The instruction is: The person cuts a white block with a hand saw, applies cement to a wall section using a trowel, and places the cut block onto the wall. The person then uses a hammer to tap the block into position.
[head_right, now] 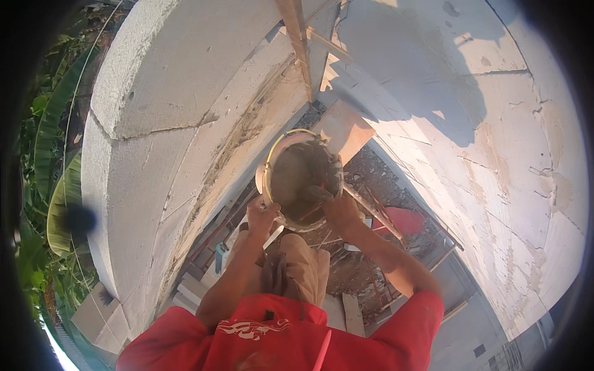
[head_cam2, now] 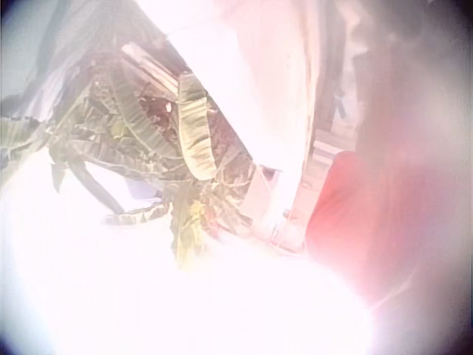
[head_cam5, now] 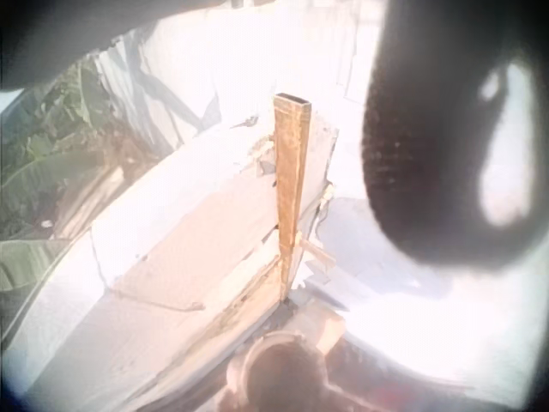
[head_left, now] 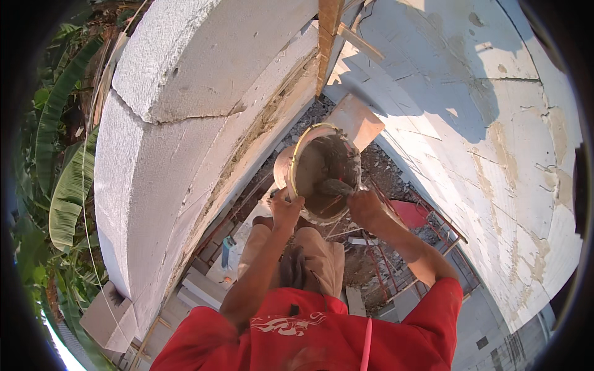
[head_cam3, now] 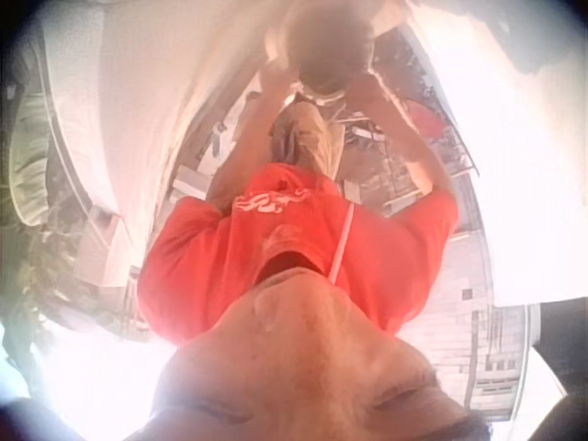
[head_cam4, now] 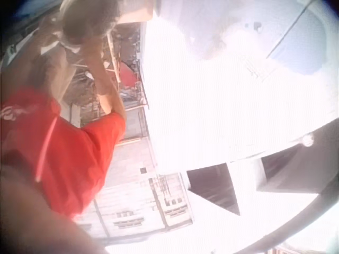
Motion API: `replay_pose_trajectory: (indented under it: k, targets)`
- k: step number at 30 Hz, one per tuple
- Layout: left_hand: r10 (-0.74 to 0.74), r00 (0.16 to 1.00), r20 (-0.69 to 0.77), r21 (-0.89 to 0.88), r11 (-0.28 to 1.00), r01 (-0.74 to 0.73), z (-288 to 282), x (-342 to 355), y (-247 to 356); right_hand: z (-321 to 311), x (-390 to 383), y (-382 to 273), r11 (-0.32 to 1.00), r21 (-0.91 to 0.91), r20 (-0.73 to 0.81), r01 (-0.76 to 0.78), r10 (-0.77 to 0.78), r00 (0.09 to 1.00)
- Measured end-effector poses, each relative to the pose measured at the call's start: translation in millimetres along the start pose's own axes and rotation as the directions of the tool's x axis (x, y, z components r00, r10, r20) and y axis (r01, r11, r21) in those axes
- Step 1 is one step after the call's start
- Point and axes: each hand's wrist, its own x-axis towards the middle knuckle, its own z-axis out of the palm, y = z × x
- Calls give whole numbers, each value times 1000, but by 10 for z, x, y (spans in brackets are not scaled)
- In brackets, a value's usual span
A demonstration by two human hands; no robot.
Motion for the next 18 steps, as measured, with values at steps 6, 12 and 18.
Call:
replay_pose_trajectory:
  k: [6,12,18]
  targets:
    - [-71,997,-36,-179,982,64,-396,-694,272,-366,-899,-563,919,364,-174,154,-95,980]
    - [-67,997,38,-369,926,77,-915,-1106,242,-352,-1644,-785,614,781,-108,115,-47,993]
    - [-127,992,12,-591,799,110,-1300,-1403,110,-377,-2038,-964,384,920,-108,83,45,993]
